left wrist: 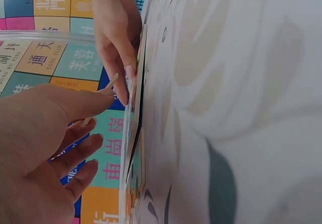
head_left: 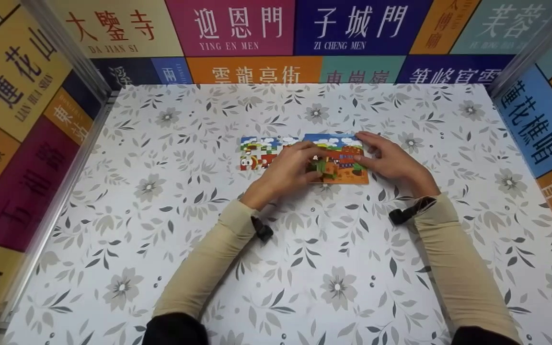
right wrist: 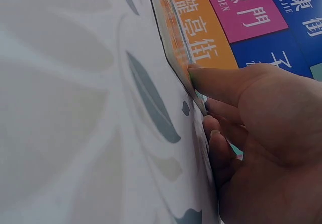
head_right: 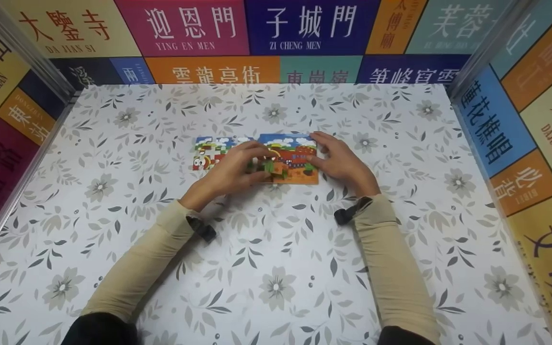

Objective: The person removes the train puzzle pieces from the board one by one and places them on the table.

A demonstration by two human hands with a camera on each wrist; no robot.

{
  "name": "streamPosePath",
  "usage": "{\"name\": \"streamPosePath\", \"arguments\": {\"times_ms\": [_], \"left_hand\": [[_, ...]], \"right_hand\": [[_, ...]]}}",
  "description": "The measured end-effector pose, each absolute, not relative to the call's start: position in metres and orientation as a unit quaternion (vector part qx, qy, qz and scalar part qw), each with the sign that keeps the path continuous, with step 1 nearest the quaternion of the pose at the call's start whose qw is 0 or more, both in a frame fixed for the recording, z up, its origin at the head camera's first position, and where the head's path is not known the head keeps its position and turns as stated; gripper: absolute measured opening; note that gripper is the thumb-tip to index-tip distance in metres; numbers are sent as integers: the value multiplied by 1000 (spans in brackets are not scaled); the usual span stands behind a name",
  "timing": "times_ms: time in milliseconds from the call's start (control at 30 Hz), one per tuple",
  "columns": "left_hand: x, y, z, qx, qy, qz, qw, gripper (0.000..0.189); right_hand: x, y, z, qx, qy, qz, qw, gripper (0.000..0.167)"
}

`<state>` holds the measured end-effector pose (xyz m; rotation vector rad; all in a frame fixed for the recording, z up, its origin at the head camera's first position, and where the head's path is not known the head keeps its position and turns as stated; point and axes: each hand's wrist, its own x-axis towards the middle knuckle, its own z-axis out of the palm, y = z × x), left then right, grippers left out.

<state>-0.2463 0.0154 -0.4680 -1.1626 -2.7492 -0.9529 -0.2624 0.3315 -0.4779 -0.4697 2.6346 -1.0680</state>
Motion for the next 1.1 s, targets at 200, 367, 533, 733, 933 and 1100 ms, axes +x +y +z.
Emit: {"name": "streamPosePath", "arguments": {"times_ms": [200, 367, 533, 733, 933, 1100], "left_hand": [[-245, 0, -466, -364, -878, -311, 12, 42], [-246, -13, -465, -349, -878, -326, 11, 42], [-247, -24, -466, -336, -878, -341, 14, 42], [-249, -39, -467, -334, -877, -345, 25, 42], [-250, -52, -469, -328, -874, -358, 29, 44], [-250, -60, -470, -324, -870, -370, 28, 46]], "right_hand": [[-262, 332, -478, -168, 909, -360, 128, 70], [-263, 330, -478, -147, 910, -363, 136, 72], [-264, 330, -480, -135, 910, -365, 140, 72], [-263, 330, -479, -128, 909, -370, 143, 71], [-263, 330, -479, -138, 907, -372, 143, 73], [-263, 330, -478, -142, 907, -371, 141, 74]]}}
